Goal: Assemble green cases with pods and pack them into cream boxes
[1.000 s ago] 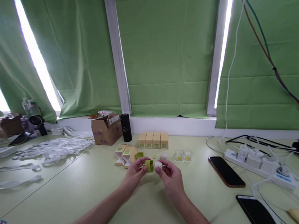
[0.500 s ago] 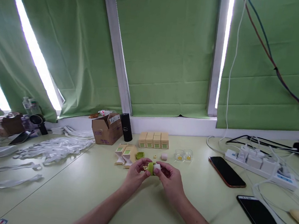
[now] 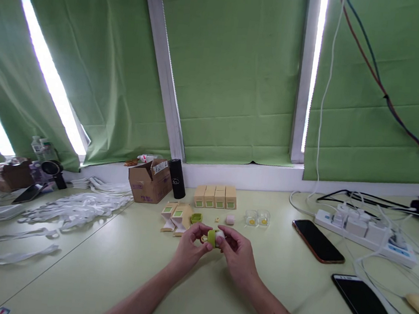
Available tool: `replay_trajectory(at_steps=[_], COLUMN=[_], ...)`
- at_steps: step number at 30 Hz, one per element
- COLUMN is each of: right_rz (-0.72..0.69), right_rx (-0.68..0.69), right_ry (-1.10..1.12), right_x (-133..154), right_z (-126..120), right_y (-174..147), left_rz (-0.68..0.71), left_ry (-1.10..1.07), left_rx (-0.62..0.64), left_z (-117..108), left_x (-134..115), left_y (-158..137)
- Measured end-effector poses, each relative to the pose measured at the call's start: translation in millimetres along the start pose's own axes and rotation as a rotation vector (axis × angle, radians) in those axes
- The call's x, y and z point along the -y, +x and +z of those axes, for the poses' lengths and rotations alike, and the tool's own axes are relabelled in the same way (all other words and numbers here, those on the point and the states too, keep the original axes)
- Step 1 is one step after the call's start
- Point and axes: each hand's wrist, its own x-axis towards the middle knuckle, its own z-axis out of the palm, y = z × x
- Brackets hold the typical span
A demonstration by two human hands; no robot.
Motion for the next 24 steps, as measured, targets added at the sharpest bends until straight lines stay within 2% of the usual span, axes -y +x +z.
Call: replay_trajectory(at_steps=[14, 18, 21, 24], right_rz=[0.036, 0.036, 0.029, 0.037], right_rx=[-0.003, 0.018, 0.013, -0.023], right_ry=[0.011, 0.023, 0.045, 0.063], right_x=[5.8, 8.8, 9.7, 9.2], right_z=[5.2, 8.0, 7.7, 6.4], right_y=[-2.8, -3.5, -2.4, -0.3], left_rz=[0.029, 0.039, 0.100, 0.193], left_ry=[0.035, 0.117, 0.205, 0.223], left_rx=[-0.004, -0.013, -0.034, -0.001], left_z=[6.5, 6.5, 6.7, 7.8], left_x=[-5.4, -10.6, -16.5, -20.0], left_y=[-5.2, -6.2, -9.3, -14.0])
